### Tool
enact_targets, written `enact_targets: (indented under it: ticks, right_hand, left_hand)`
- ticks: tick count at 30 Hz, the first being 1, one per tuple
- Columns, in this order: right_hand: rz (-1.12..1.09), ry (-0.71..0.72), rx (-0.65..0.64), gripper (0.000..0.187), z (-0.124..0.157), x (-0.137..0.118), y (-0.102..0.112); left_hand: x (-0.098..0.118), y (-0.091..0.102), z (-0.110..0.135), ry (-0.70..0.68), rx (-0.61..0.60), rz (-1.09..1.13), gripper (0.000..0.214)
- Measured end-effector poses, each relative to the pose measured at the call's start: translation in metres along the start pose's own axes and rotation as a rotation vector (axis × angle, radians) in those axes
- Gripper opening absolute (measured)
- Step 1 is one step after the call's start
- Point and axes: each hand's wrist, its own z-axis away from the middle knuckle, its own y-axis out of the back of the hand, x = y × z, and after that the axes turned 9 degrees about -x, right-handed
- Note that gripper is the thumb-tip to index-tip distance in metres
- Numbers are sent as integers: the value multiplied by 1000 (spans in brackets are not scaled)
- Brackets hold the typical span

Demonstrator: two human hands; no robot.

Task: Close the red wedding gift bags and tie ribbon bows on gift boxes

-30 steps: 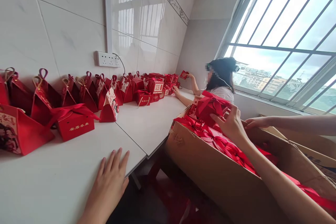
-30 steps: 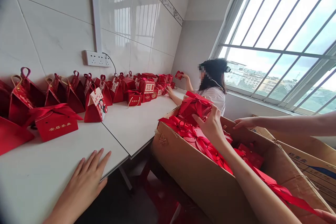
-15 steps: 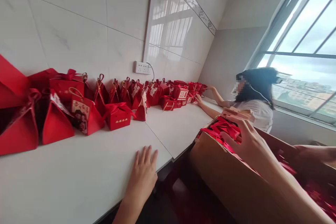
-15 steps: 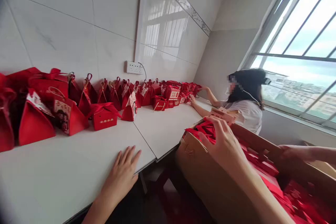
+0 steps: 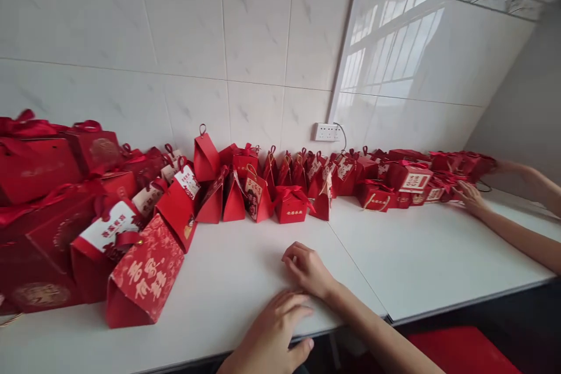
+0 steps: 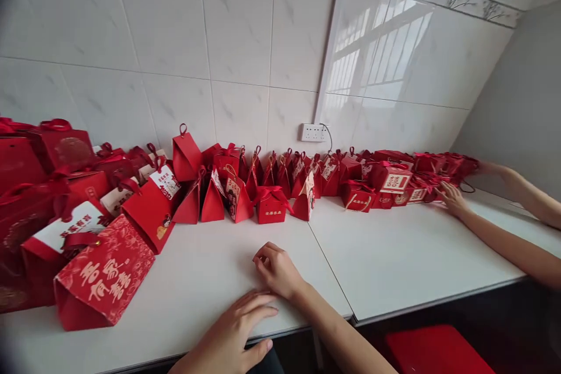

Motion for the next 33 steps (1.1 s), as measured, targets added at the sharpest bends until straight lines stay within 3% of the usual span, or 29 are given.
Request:
enact_targets:
  ticks: [3, 5, 8, 10, 12, 14, 16, 23, 33]
  right_hand:
    - [-21, 31, -24, 18, 0, 1, -3]
    - [-28, 33, -31, 19, 5, 1, -2]
    - [-19, 37, -51, 20, 10, 1, 0]
    - [-4, 44, -64, 20, 11, 0, 0]
    - [11, 45, -78, 21, 13, -1, 1]
    - [24, 46, -96, 22, 14, -3, 1]
    - [39, 53, -107, 23, 16, -4, 1]
    - [110, 82, -135, 26, 20, -3, -4]
    - [143, 123, -138, 25, 21, 1, -5]
  left_hand:
    - [-16, 8, 24, -118, 293, -101, 29]
    - [-25, 18, 45, -157, 644, -253, 30]
    - [-37, 39, 77, -28, 1306, -511, 32]
    - [-44, 53, 93, 36, 1557, -663, 45]
    - [-50, 60, 101, 214, 1607, -640, 63]
    - [-56, 61, 103, 437, 1581, -457, 74]
    - [-65, 58, 101, 555, 1558, -273, 79]
    - [-98, 49, 104, 702, 1424, -69, 64]
    - [-109, 56, 110, 745, 1407, -58, 63]
